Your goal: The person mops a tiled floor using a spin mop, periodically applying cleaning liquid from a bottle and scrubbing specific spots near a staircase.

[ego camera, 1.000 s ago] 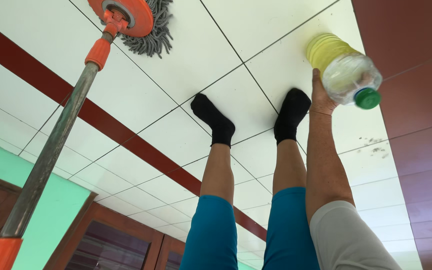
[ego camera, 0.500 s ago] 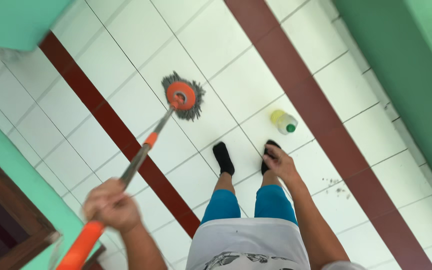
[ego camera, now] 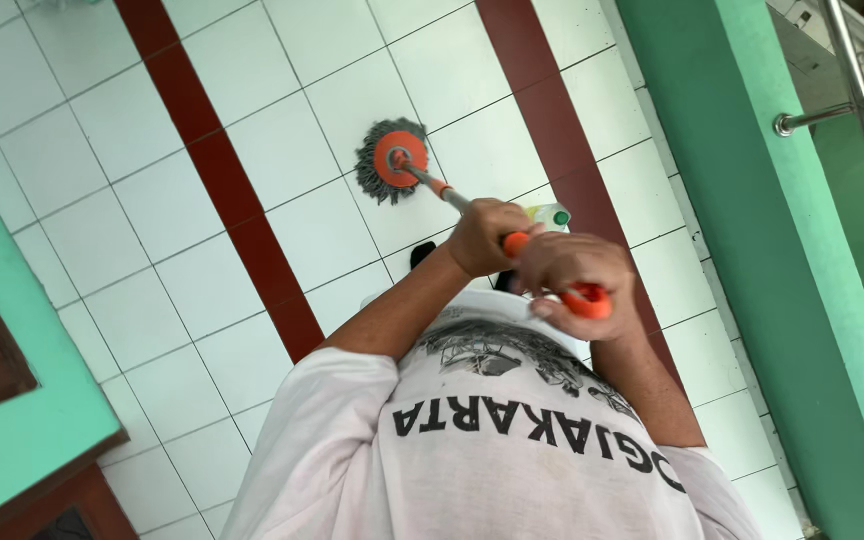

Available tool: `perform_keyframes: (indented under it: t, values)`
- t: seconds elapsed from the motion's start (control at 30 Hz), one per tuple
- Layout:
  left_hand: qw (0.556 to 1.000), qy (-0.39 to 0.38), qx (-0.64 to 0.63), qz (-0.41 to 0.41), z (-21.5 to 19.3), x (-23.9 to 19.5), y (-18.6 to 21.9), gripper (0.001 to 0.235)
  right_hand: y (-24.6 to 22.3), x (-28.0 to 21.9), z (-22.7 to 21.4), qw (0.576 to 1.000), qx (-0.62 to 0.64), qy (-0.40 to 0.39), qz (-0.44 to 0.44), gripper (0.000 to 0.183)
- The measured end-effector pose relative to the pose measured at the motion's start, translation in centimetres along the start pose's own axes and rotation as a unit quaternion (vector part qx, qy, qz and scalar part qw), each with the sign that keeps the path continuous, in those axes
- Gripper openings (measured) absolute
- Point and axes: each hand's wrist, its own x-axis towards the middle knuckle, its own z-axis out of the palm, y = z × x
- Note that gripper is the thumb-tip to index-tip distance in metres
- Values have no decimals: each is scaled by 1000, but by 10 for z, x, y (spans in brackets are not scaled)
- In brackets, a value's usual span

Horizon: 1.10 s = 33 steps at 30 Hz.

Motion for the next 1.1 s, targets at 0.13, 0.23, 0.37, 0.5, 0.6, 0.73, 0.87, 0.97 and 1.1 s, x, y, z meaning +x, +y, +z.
perform_keyframes:
  t: [0.13,0.23,0.37,0.5,0.6,0.73,0.87,0.97,1.1]
  values:
    - [999,-20,-39,16,12,26,55,35,-40,0,4,986,-39,102,-129,21]
    - [992,-42,-96,71,26,35,86,34,-80,-6,5,975,-72,122,-172,28]
    - [987,-88,-112,72,51,36,81,35,-81,-33,11,960,-126,183,-169,31]
    - [992,-107,-41,47,72,23,33,32,-44,-66,20,954,-155,251,-47,28]
    - [983,-181,-25,-23,92,11,6,32,-46,-97,18,942,-238,221,81,25]
    - [961,-271,-41,-45,120,7,-5,25,-27,-143,3,937,-186,269,122,22]
    - [923,-371,25,-93,141,16,-25,27,23,-180,-15,922,-101,372,38,20]
    - [873,-456,147,-90,145,21,-54,26,58,-197,-15,913,-88,395,57,17]
    - [835,-484,216,-146,131,9,-86,9,48,-200,-8,904,-194,239,297,9]
